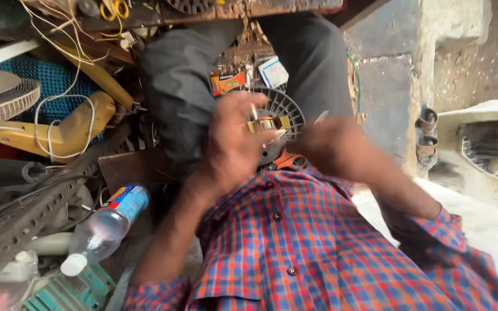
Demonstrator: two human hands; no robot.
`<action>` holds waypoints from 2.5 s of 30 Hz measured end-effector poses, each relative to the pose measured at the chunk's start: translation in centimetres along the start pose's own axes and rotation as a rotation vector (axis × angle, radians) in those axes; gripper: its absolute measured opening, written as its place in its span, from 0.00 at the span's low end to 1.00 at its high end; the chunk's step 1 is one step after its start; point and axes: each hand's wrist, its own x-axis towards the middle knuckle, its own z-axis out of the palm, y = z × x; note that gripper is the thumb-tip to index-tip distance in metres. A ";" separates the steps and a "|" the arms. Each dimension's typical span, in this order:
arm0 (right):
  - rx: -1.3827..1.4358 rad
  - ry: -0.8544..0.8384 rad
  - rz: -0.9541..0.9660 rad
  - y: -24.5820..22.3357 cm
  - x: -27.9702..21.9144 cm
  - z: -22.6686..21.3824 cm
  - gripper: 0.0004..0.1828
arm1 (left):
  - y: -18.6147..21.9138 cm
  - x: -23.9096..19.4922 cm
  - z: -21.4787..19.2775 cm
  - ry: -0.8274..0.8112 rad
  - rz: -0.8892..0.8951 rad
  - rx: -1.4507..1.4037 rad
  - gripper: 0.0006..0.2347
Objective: The person sits on the ground and uses a screwdriver to tighten or adjust screws on a small electrical component held in their hands. They repeatedly rotate the component and manipulate the screwdriver to secure parts of the device.
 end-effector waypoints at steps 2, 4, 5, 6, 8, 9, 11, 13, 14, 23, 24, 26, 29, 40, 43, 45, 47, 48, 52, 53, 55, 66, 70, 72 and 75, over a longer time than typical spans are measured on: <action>-0.091 0.036 0.372 2.7 0.0 0.4 0.05 | 1.2 -1.3 0.6 -0.011 0.342 0.643 0.06; 0.068 0.065 0.327 5.9 1.8 2.8 0.06 | 0.8 -1.5 1.1 0.028 0.201 0.251 0.03; 0.196 0.135 0.362 6.7 2.5 4.0 0.06 | 0.2 -1.2 1.4 0.039 0.130 0.050 0.02; 0.311 0.207 0.383 8.1 3.4 4.6 0.07 | -1.1 0.0 1.4 0.113 -0.025 -0.238 0.03; 0.045 0.254 0.362 9.5 4.6 5.2 0.05 | -3.1 2.1 2.5 0.253 -0.373 -0.812 0.04; -0.076 0.265 0.350 9.0 4.7 5.5 0.04 | -4.3 3.2 2.5 0.088 -0.298 -0.531 0.05; -0.247 0.100 0.239 7.3 4.8 4.5 0.04 | -5.9 5.5 1.3 -0.226 -0.135 0.043 0.11; -0.257 -0.080 0.094 4.1 4.4 2.9 0.05 | -5.6 7.0 -0.5 -0.449 -0.271 -0.150 0.06; -0.170 -0.194 0.011 1.9 3.9 2.3 0.06 | -4.9 6.8 -1.3 -0.569 -0.341 -0.258 0.05; 0.019 0.057 0.266 6.9 1.4 2.5 0.06 | 0.9 -1.3 0.8 0.000 0.329 0.462 0.10; 0.103 0.143 0.331 8.3 1.9 3.8 0.05 | 0.0 -1.0 1.0 0.090 0.165 0.044 0.08; 0.134 0.285 0.374 10.2 3.0 4.8 0.04 | -1.4 0.5 1.5 0.254 -0.186 -0.781 0.05; -0.055 0.290 0.277 8.6 5.0 4.5 0.04 | -4.2 4.8 1.8 0.024 -0.164 -0.241 0.08; 0.175 -0.028 0.274 1.1 -0.4 -0.4 0.08 | 0.1 -3.5 1.4 -0.009 0.149 0.389 0.05; 0.374 -0.017 0.400 4.7 -0.6 1.1 0.07 | 0.2 -4.3 2.8 -0.009 0.222 0.558 0.05; 0.477 -0.002 0.375 6.5 0.3 2.6 0.07 | -0.1 -4.2 3.0 -0.010 0.205 0.546 0.06; 0.459 0.067 0.290 7.3 1.3 4.3 0.06 | 0.9 -4.4 2.6 -0.012 0.231 0.556 0.09; 0.597 0.046 0.380 7.7 1.6 5.0 0.05 | 1.3 -3.9 2.5 0.018 0.208 0.522 0.10; 0.689 0.022 0.546 10.3 2.5 8.5 0.03 | 2.5 0.6 1.7 0.108 0.094 0.112 0.15; 0.838 0.065 0.556 11.3 2.8 9.7 0.03 | 2.2 2.0 1.4 0.115 0.054 -0.055 0.16; 0.964 0.136 0.582 11.3 1.7 13.5 0.03 | 1.4 2.9 1.0 -0.085 0.184 0.066 0.17; 0.964 0.304 0.616 12.1 0.9 16.9 0.04 | -2.2 2.6 1.9 -0.202 0.277 0.113 0.07; 0.924 0.297 0.607 12.2 1.2 16.8 0.05 | -3.1 2.7 2.9 -0.197 0.255 0.118 0.04; 0.914 0.306 0.621 12.5 1.4 16.6 0.05 | -3.9 2.9 3.5 -0.205 0.254 0.122 0.03; 0.928 0.302 0.638 12.2 1.3 16.4 0.05 | -4.8 2.1 4.0 -0.235 0.233 0.128 0.05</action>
